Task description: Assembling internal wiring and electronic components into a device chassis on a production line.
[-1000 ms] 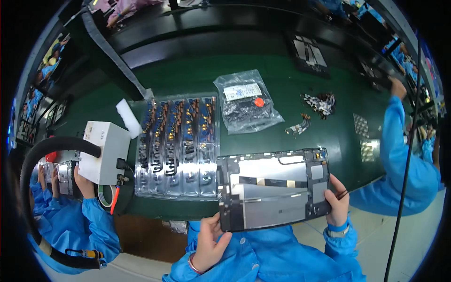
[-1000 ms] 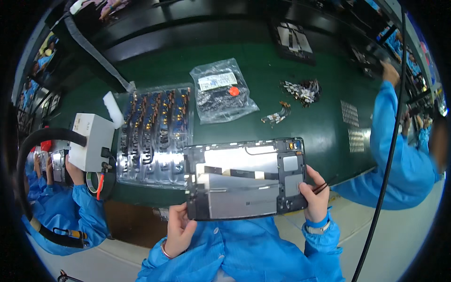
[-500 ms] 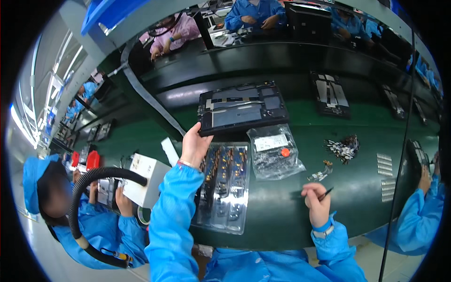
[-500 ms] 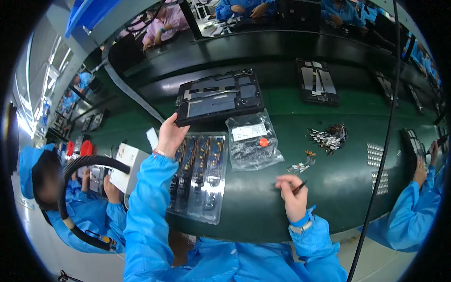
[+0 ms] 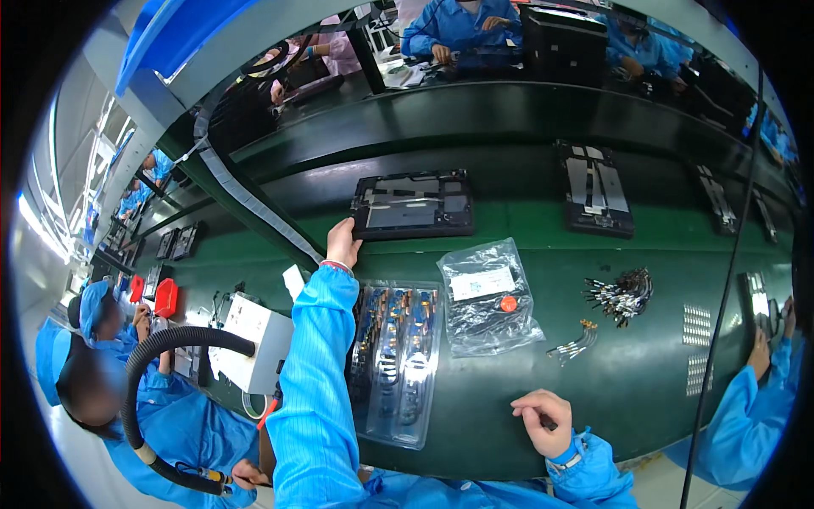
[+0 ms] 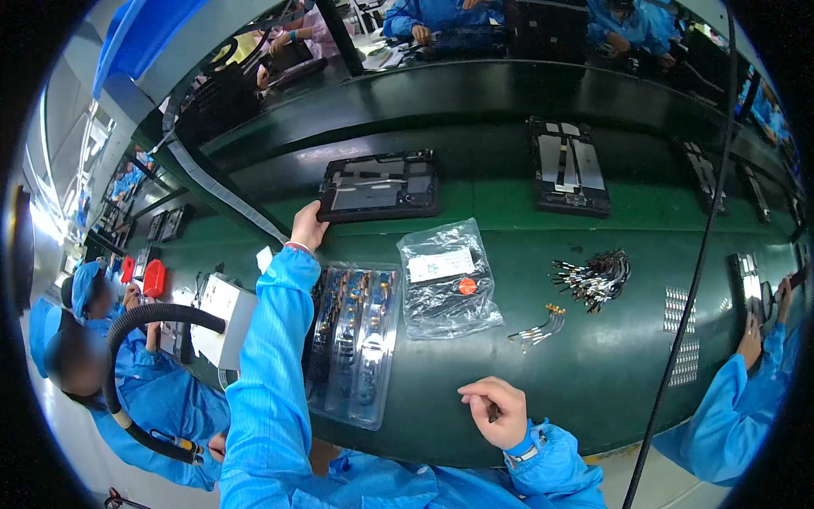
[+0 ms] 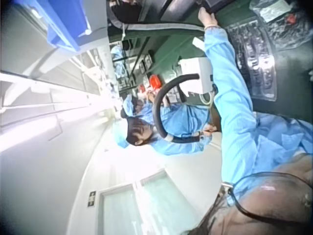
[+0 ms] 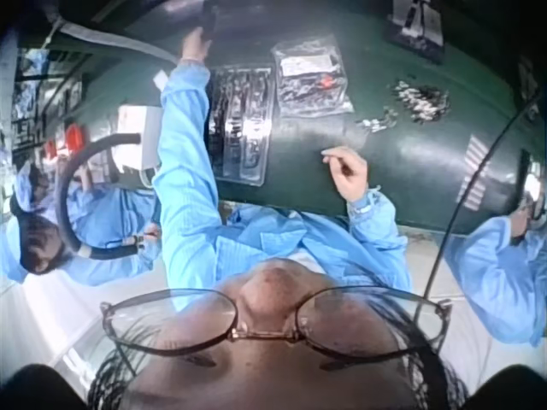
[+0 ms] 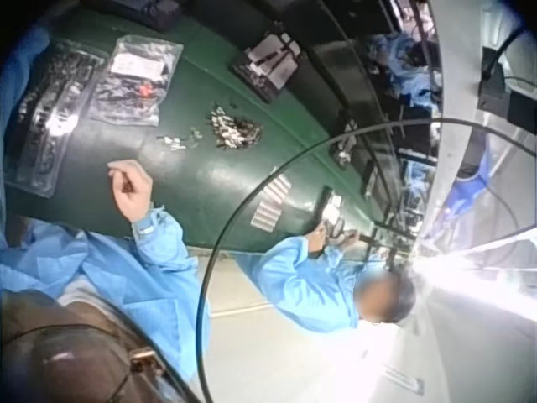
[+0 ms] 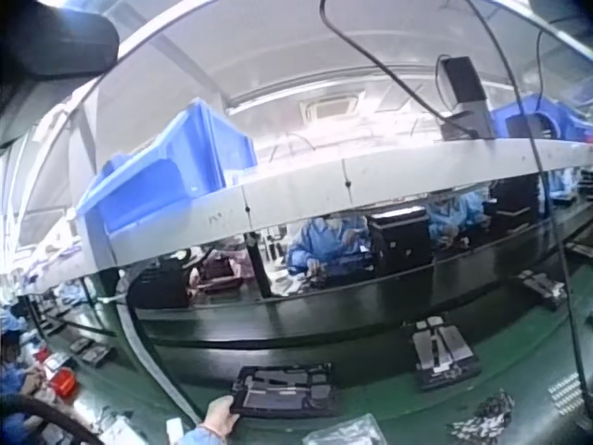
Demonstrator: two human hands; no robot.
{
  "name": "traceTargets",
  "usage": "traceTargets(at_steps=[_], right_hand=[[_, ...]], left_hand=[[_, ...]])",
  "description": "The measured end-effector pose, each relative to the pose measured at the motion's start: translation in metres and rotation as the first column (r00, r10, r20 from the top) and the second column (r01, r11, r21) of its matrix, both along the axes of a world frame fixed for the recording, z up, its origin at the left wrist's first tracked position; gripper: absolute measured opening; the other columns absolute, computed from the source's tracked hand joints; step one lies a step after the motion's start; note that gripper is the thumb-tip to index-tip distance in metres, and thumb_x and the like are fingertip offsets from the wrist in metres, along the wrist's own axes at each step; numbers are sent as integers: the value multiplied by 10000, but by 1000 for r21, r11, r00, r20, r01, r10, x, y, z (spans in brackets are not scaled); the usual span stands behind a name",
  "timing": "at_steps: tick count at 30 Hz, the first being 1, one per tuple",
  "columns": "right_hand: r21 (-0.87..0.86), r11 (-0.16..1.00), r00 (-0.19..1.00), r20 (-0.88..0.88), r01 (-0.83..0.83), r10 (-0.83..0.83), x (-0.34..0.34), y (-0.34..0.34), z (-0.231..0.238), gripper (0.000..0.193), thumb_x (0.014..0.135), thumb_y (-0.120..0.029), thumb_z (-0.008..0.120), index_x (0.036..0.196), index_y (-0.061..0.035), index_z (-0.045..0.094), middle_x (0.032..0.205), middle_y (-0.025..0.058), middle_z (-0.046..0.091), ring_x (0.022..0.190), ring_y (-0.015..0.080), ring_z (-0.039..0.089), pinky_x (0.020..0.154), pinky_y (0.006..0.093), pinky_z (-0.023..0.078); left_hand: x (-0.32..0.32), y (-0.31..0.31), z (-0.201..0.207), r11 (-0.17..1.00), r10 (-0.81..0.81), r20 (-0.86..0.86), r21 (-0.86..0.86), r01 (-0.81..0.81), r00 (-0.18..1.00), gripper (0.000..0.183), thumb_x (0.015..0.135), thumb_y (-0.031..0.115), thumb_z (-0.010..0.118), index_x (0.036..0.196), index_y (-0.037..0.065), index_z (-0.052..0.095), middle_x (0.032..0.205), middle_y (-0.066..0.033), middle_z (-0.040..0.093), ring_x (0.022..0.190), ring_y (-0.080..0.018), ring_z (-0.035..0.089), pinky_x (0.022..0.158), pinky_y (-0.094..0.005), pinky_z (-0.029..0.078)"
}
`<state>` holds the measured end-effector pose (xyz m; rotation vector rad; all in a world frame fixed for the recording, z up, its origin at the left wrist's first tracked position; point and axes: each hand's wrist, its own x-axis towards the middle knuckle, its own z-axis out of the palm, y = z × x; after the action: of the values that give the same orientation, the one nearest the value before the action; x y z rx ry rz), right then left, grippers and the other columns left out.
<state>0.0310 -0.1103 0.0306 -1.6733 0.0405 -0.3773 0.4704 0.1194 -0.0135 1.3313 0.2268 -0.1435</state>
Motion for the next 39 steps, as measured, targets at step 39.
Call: traceTargets(at_steps=[39], right_hand=[[-978,99,747,75,185,-661,115,-205,-6,187,750,-231,683,920,-153,674,899,61,629,847,272,622,683,395,515]], left_hand=[[-375,-179,8,633,-751,579,769,94,319,294,726,61,593,1020,58,585,1129,-97,537,1078,-288,506,885,-422,408]])
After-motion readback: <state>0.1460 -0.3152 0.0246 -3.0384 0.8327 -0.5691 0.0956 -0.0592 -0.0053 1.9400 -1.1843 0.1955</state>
